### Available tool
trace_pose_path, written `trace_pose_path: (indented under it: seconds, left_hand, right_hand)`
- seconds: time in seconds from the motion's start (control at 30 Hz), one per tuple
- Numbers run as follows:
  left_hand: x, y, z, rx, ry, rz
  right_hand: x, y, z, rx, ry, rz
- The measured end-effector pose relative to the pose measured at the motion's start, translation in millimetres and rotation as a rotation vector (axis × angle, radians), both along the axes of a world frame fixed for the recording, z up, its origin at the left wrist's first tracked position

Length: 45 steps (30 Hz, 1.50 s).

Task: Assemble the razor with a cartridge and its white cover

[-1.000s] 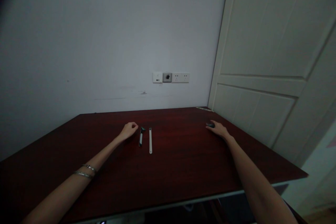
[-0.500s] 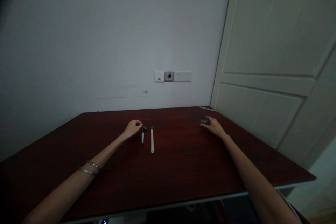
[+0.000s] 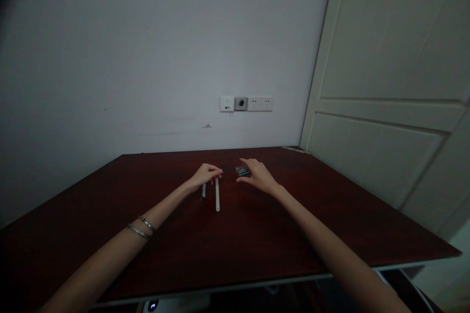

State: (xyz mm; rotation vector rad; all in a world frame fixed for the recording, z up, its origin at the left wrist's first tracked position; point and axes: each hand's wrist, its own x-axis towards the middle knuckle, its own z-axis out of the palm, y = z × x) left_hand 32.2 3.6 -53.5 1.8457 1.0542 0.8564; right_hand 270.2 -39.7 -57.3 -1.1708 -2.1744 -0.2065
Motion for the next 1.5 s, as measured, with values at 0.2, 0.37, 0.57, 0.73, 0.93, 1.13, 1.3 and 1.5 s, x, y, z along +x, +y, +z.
trace_pose_path:
  seconds: [0.2,0.37,0.57,0.73,0.93,1.13,1.3,1.5]
  left_hand:
    - [8,-8,-2.3,-0.236,-0.218,-0.076]
    - [7,-13,-1.0,-0.33,-0.268,-0.05]
    - [-2,-18,5.1,-0.363,-0.235,-0.1]
    - [-7,-16,5.1,-0.367,-0.155,-0.122]
    - [-6,-17,1.0,-0.354,-0.12,-0.146]
    - [-8,-20,2.5,-0.201,-0.002,-0.112]
    - [-20,-12,4.2,0.058,0.134,0.019]
    - [-47,3,1.1,0.238,0.274,0.179]
  right_hand:
    - [-38,-14,4.7,0.016,-0.024,0.087]
    - [-49,-19,6.2,0.002,-0.033,0.083]
    - [-36,-21,8.3,-0.109,0.041,0.223]
    - [-25,-21,6.9,-0.228,0.038,0.259]
    - [-30,-28,11.0,-0.252,0.015,0.274]
    - [-30,-20,9.0,-0.264,0.01,0.284]
    - [-20,9,-4.7,-0.311,0.021,0.261]
    - [-21,29,-19.3,-0.388,0.012,0.245]
